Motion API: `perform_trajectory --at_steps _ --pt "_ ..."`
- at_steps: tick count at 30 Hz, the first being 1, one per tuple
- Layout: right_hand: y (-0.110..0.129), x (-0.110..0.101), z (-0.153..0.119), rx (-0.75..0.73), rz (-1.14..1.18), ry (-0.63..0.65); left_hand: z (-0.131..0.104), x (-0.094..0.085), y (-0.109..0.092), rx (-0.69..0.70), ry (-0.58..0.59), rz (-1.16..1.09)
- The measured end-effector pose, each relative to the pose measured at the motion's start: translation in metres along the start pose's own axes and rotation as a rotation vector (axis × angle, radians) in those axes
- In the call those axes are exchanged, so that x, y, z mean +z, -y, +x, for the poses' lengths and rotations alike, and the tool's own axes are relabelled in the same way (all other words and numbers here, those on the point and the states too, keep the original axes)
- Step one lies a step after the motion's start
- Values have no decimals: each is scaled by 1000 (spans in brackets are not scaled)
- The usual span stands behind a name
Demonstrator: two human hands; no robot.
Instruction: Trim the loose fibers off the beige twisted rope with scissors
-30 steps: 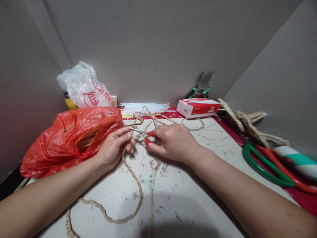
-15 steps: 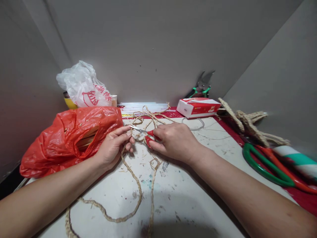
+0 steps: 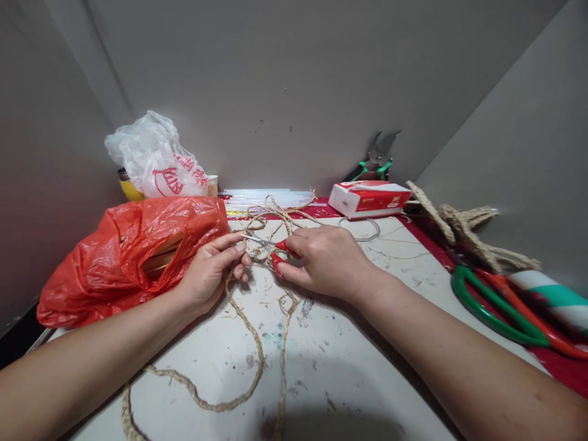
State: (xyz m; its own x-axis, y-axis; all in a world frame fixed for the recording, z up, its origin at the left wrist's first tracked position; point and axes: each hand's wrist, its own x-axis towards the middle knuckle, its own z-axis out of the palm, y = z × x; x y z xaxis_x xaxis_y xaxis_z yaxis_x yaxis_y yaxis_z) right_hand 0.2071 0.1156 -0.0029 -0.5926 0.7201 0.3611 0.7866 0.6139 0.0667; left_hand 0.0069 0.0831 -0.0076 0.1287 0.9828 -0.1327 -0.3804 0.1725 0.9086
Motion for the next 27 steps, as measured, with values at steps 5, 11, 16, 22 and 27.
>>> perform_trajectory --at_steps 5,11,16,22,27 --pt "0 1 1 -13 -20 -16 0 1 -1 -3 -9 5" --pt "2 2 1 -14 -25 29 2 0 0 4 -9 -10" --pt "1 4 1 -1 35 27 1 -1 0 0 4 -17" --pt "-1 3 2 25 86 17 0 -1 1 -11 10 -11" --pt "-1 1 0 -3 55 0 0 -1 1 -9 11 -6"
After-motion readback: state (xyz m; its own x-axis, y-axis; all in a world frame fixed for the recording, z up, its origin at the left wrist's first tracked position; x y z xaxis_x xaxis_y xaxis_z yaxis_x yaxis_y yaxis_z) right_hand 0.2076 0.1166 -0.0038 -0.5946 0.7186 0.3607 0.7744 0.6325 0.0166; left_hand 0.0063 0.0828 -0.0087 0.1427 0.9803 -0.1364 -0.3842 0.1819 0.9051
